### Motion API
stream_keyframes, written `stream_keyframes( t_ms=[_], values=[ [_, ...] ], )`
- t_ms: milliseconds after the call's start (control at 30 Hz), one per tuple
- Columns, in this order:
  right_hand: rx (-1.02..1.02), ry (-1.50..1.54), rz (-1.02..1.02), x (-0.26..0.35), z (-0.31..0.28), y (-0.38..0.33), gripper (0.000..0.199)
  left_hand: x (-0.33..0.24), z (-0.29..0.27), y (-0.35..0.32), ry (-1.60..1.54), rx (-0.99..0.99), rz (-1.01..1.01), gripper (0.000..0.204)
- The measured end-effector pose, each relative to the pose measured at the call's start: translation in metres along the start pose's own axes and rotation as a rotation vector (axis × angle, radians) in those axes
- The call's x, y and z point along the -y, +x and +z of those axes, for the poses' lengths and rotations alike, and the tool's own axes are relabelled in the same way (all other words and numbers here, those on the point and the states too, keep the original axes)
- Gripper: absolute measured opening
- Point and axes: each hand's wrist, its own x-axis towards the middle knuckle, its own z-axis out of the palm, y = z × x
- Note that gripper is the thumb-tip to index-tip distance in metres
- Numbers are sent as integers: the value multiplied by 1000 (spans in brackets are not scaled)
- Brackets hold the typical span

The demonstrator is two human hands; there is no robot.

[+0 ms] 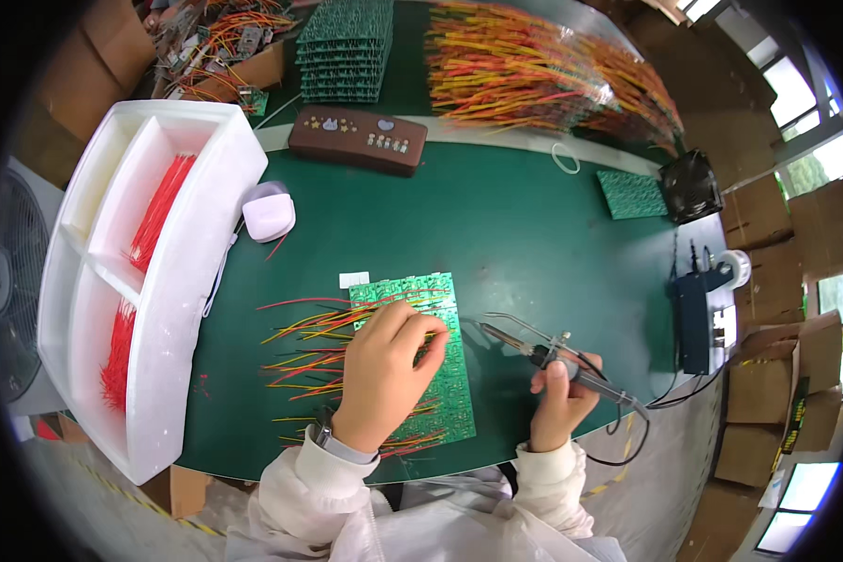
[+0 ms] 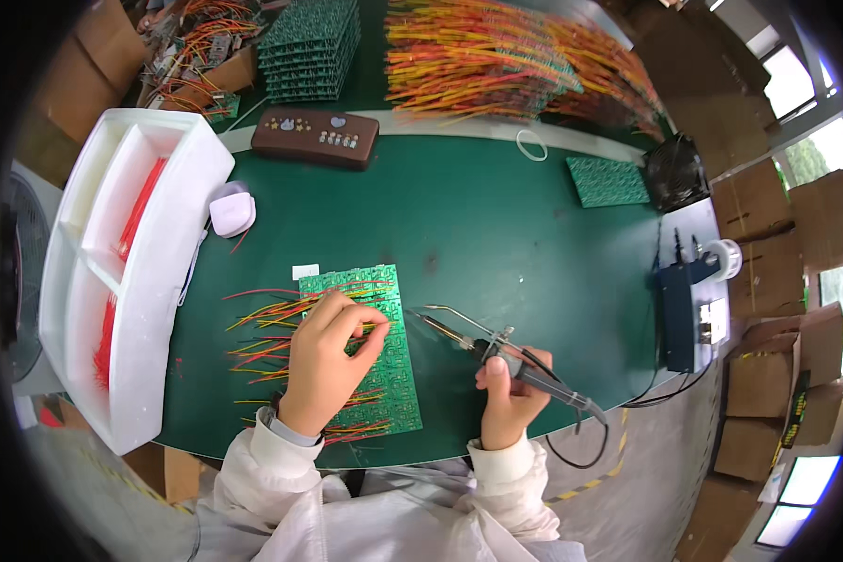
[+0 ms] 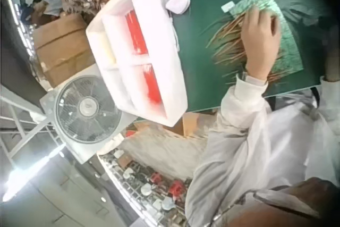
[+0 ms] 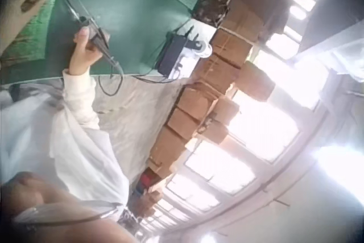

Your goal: The person takes wires from a container, inserts them into a circuit board, and solders them to the board using a soldering iron.

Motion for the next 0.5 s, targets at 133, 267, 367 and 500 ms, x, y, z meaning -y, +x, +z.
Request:
stream_keyframes(
  t_ms=[133, 267, 367, 500],
  values=[
    [-44, 39, 46, -3, 2, 1, 22, 2, 3, 4, 34, -9, 25, 16],
    [-8, 20, 77, -3, -1, 2, 24, 4, 7, 4, 58, 29, 34, 16],
    [5, 11, 103, 0, 0, 2, 25, 3, 8, 4, 58, 28, 28, 16],
    [15, 4, 97, 0, 1, 1, 25, 4, 7, 4, 69, 35, 22, 16]
  ],
)
